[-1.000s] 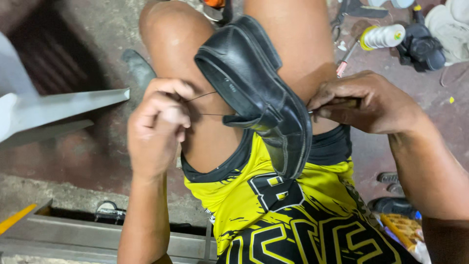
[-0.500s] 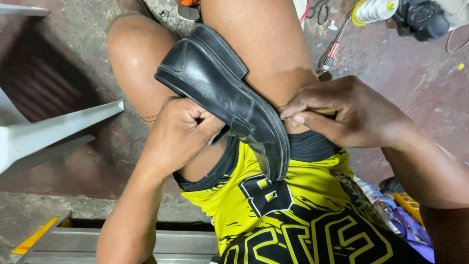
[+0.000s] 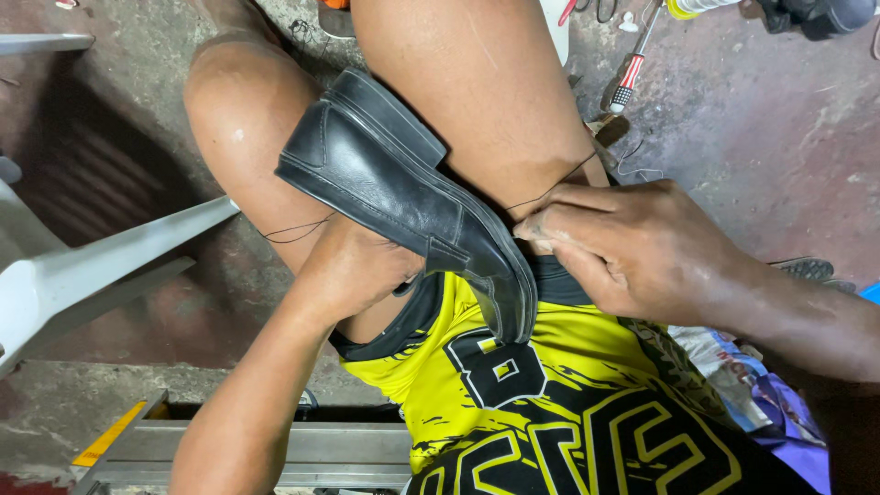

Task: The person stitches the sole of a black loafer using a needle and thread, pulling the thread through the material by hand.

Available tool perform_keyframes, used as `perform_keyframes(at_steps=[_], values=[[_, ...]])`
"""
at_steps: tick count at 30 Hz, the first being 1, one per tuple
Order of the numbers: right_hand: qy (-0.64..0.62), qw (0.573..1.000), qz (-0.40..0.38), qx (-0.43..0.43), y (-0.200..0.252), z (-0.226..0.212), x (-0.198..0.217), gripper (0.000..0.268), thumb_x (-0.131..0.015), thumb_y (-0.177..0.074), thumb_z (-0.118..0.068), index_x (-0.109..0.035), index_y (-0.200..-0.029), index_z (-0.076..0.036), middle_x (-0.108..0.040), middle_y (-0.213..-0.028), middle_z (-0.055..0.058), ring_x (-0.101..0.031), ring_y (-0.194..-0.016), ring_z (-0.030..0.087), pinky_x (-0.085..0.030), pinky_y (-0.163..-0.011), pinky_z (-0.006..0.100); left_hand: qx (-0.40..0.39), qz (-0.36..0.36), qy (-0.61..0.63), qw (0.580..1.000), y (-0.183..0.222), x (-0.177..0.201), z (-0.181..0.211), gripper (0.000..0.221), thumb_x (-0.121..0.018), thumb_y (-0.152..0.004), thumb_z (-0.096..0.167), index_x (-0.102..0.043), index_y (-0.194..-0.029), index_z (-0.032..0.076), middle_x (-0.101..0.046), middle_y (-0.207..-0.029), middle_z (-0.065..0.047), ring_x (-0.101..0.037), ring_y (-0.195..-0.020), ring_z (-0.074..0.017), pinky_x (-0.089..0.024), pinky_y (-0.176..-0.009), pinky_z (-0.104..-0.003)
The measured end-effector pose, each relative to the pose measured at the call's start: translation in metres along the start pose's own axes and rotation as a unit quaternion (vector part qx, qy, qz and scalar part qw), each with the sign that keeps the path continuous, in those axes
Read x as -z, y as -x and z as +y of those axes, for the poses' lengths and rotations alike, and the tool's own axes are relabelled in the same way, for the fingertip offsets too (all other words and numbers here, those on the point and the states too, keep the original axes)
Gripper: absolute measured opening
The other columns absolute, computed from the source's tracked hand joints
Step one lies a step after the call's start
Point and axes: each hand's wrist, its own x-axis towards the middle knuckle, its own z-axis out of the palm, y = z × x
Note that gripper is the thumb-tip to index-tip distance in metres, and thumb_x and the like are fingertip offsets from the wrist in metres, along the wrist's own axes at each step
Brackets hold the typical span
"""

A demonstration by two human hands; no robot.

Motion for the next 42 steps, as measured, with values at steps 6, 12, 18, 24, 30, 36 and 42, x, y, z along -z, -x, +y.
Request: perform_keyframes(at_steps=[6,12,18,24,30,36,42], values=[[0.043,0.999,-0.020,0.002,0.006,-0.006,-0.006,0.020,-0.071,-0.086,-0.004,-0.069,-0.106,-0.004,-0.070,-0.093,0.007,-0.072,-0.069,0.023,-0.059,-0.059,0.034,-0.019,0.002,0.004,1.000,-0.001,-0.003,-0.003,0.027,-0.068,-0.075,-0.002,-0.069,-0.102,0.000,-0.073,-0.094,-0.011,-0.070,-0.088,-0.0244,-0.056,-0.080,-0.037],[0.081,0.995,-0.004,0.056,0.004,-0.014,-0.009,0.019,-0.068,-0.087,-0.001,-0.066,-0.106,0.001,-0.067,-0.096,0.010,-0.072,-0.076,0.024,-0.060,-0.064,0.034,0.029,-0.025,-0.032,0.999,0.001,-0.001,-0.005,0.029,-0.066,-0.075,-0.003,-0.071,-0.103,0.001,-0.075,-0.096,-0.013,-0.071,-0.090,-0.0254,-0.056,-0.082,-0.037],[0.117,0.989,-0.067,0.060,-0.006,-0.008,0.001,0.016,-0.065,-0.088,-0.013,-0.061,-0.100,-0.003,-0.066,-0.093,0.009,-0.070,-0.084,0.025,-0.058,-0.072,0.040,0.032,-0.047,0.000,0.998,0.003,0.008,-0.004,0.034,-0.065,-0.074,-0.002,-0.071,-0.107,0.001,-0.076,-0.099,-0.013,-0.072,-0.091,-0.0250,-0.056,-0.082,-0.036],[0.070,0.984,-0.160,0.037,-0.023,0.011,0.001,0.024,-0.069,-0.090,-0.034,-0.065,-0.091,-0.010,-0.067,-0.079,0.003,-0.069,-0.068,0.020,-0.056,-0.060,0.036,0.028,-0.066,-0.003,0.997,0.003,0.010,-0.011,0.029,-0.069,-0.077,0.003,-0.071,-0.106,0.003,-0.076,-0.098,-0.013,-0.072,-0.089,-0.0243,-0.056,-0.082,-0.036],[0.078,0.986,-0.134,0.058,-0.031,0.021,0.012,0.030,-0.072,-0.086,-0.042,-0.068,-0.084,-0.012,-0.069,-0.076,0.000,-0.069,-0.065,0.025,-0.053,-0.053,0.039,-0.027,-0.049,-0.013,0.998,0.000,0.007,-0.013,0.029,-0.069,-0.079,0.003,-0.072,-0.108,0.003,-0.076,-0.102,-0.013,-0.071,-0.092,-0.0248,-0.056,-0.084,-0.036],[0.111,0.986,-0.111,0.045,-0.030,0.022,0.009,0.036,-0.071,-0.085,-0.050,-0.070,-0.080,-0.014,-0.071,-0.072,-0.002,-0.070,-0.066,0.024,-0.052,-0.052,0.040,-0.043,-0.033,0.035,0.998,0.000,0.005,-0.007,0.028,-0.070,-0.082,0.004,-0.072,-0.110,0.003,-0.076,-0.106,-0.011,-0.073,-0.097,-0.0238,-0.056,-0.087,-0.035],[0.255,0.932,-0.222,-0.135,-0.026,0.030,0.011,0.052,-0.066,-0.074,-0.070,-0.069,-0.069,-0.019,-0.066,-0.059,-0.003,-0.066,-0.053,0.018,-0.052,-0.056,0.037,-0.011,-0.005,0.016,1.000,0.001,0.002,-0.002,0.023,-0.073,-0.082,0.007,-0.074,-0.106,0.006,-0.077,-0.100,-0.009,-0.074,-0.091,-0.0217,-0.057,-0.084,-0.034]])
